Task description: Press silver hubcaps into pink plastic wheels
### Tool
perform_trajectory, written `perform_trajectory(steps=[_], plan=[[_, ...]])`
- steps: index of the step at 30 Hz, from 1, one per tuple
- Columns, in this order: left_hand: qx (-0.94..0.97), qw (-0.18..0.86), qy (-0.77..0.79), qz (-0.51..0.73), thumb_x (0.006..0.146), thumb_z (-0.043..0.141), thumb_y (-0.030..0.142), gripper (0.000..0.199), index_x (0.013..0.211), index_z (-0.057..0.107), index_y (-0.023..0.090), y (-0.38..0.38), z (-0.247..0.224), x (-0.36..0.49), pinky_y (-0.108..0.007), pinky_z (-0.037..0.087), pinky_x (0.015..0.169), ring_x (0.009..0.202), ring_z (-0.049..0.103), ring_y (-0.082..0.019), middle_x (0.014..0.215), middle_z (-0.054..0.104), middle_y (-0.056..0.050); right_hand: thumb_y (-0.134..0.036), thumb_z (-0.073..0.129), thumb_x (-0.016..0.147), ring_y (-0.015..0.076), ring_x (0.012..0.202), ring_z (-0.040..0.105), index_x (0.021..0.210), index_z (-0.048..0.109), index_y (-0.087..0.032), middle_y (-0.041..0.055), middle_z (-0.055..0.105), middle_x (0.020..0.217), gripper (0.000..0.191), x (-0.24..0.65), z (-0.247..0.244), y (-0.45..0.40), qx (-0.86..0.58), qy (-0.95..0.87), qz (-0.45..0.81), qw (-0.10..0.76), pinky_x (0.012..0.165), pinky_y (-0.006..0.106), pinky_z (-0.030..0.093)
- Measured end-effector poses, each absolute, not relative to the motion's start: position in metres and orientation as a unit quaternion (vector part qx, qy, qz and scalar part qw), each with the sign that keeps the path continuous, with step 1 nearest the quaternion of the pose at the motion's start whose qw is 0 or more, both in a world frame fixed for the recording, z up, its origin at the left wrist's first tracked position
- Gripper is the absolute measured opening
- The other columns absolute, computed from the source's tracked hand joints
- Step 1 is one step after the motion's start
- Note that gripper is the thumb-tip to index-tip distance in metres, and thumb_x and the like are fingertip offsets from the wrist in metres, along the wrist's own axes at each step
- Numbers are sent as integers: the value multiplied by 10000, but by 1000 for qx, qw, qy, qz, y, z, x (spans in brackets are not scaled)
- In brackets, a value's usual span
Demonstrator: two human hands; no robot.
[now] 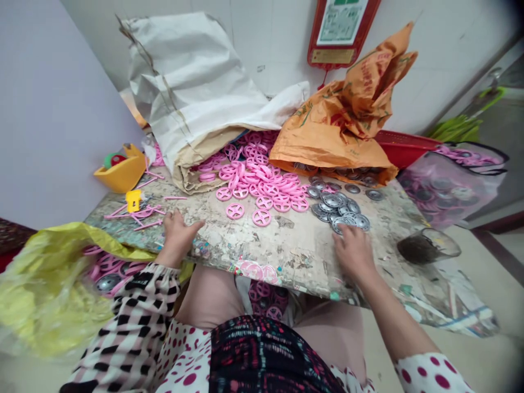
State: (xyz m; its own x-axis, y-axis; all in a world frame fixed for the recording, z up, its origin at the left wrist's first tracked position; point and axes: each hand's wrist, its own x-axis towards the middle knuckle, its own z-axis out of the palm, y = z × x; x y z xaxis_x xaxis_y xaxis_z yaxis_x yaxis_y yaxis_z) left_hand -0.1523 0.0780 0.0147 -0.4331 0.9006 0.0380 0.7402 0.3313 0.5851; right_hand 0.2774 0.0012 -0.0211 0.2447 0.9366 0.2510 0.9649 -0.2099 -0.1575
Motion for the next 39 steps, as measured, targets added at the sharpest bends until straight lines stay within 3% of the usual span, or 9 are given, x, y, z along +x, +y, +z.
perform_trajectory(steps=[4,9,14,21,24,26,30,33,39], plan=[[511,133,797,293,652,667,587,1090,1475,188,56,75,14,-140,-506,159,1141,1419,100,-386,1521,124,-240,-387,288,962,382,1315,301,1390,427,-107,164,392,1436,530,294,-27,19,-820,-568,-49,49,1017,541,295],[690,23,659,298,797,575,421,445,1188,624,214,72,-1,-106,-469,255,1105,1311,349,-310,1333,476,-113,-340,272,971,351,1328,289,1328,513,-146,73,506,1368,472,282,-37,7,-792,-607,-55,22,1084,547,173],[810,21,549,202,836,544,298,276,1069,691,273,77,-11,-50,-493,305,1028,1273,358,-320,1218,558,-75,-397,429,913,302,1094,478,1205,603,-183,90,632,1152,402,267,-31,-8,-778,-623,-32,74,933,434,357],[839,18,528,127,838,515,219,187,866,696,179,93,-15,-16,-472,369,901,1094,449,-308,1016,592,-131,-441,562,780,247,881,541,1112,641,-142,113,636,955,454,277,-31,-14,-779,-588,60,208,824,374,404],[795,159,537,234,800,571,195,83,799,651,176,90,-12,-16,-424,388,907,1003,506,-243,936,615,-83,-471,582,717,201,749,544,989,663,-155,64,627,815,425,277,-28,-16,-783,-495,162,339,729,337,416],[689,358,538,328,784,597,191,26,777,605,168,81,-8,-11,-361,436,841,844,556,-181,818,613,-44,-500,623,670,171,685,529,924,650,-159,33,606,750,426,266,-20,-17,-757,-437,212,437,680,312,419],[352,747,418,377,709,720,233,210,793,540,163,51,2,7,-297,496,728,692,607,-132,762,622,-15,-487,676,676,134,647,510,934,591,-170,4,576,751,417,220,0,-20,-653,-404,285,574,622,271,433],[237,831,347,366,646,789,240,320,850,557,154,29,9,20,-286,522,721,728,644,-146,809,648,-33,-442,618,780,143,711,527,944,584,-174,28,577,817,316,184,7,-27,-626,-462,263,571,664,278,451],[273,806,365,378,566,823,179,405,890,584,129,11,11,25,-236,519,596,654,619,-121,804,649,-32,-390,540,862,178,864,510,966,585,-168,79,515,960,249,157,4,-44,-636,-579,120,495,769,320,444]])
